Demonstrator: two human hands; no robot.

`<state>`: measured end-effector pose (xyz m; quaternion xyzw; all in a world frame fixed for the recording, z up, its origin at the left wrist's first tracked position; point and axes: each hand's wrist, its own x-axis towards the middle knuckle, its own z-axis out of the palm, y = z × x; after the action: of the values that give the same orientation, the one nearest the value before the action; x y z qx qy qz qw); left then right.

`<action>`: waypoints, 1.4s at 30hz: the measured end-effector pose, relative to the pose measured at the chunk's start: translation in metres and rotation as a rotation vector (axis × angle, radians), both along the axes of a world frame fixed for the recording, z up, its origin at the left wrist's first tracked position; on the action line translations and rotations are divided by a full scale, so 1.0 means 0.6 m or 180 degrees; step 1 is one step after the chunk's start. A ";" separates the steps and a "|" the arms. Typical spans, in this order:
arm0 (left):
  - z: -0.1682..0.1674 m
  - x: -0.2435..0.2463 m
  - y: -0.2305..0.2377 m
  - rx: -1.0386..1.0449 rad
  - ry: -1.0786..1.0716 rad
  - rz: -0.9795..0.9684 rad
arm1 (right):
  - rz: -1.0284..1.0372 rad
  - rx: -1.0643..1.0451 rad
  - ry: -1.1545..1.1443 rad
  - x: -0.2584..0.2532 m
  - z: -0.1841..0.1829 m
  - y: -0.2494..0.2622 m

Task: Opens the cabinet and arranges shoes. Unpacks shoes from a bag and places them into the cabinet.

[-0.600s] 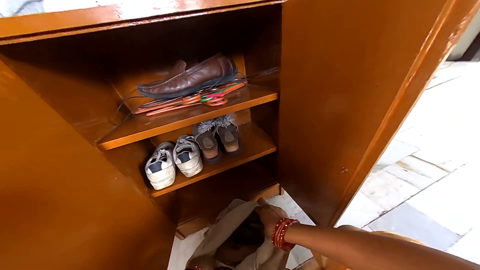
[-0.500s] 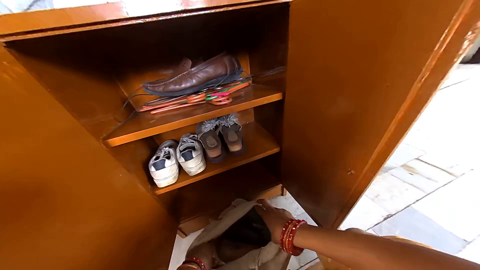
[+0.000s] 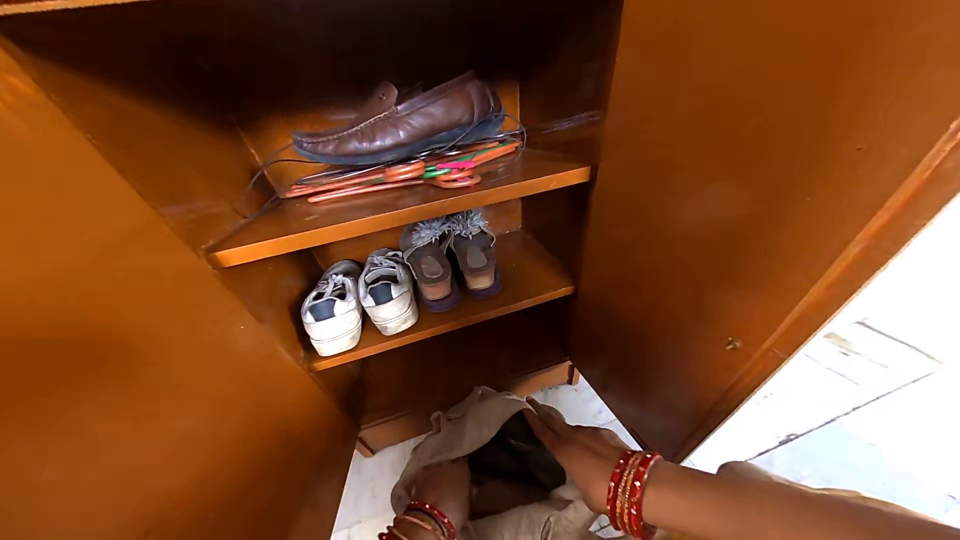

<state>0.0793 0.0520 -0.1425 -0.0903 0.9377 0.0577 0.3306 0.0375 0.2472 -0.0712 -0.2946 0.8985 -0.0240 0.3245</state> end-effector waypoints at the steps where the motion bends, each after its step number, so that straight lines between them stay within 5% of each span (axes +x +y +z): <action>1: 0.002 -0.004 0.008 0.0094 0.0014 -0.0077 | 0.0030 -0.0005 -0.0033 0.002 0.000 0.001; 8: -0.044 -0.047 0.036 0.0755 0.0616 -0.1055 | 0.0319 0.0319 -0.0162 0.000 0.004 0.022; 17: -0.081 -0.111 0.078 0.0735 0.0420 -0.0815 | 0.0445 0.0623 -0.0134 -0.028 0.021 0.037; 26: 0.023 -0.084 -0.080 0.2562 0.0785 -0.0721 | 0.0246 0.0521 -0.0123 -0.061 0.009 0.045; 31: 0.020 -0.066 -0.132 0.4053 0.2017 0.0342 | 0.0213 0.0202 -0.0241 -0.056 0.002 0.031; 36: 0.115 -0.073 -0.098 0.4734 0.2973 0.2463 | 0.0050 -0.0150 -0.0346 -0.060 -0.029 0.032; 40: 0.185 -0.069 -0.064 0.4948 0.3193 0.2903 | -0.0436 -0.1615 -0.0627 -0.071 -0.023 0.019; 42: 0.184 -0.058 -0.042 0.4934 0.3269 0.2551 | -0.1035 -0.2569 -0.1296 -0.067 -0.013 0.010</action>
<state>0.0446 0.0269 -0.0318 -0.1231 0.5713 0.7892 -0.1889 -0.0028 0.2533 -0.0793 -0.2420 0.7701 -0.4786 0.3456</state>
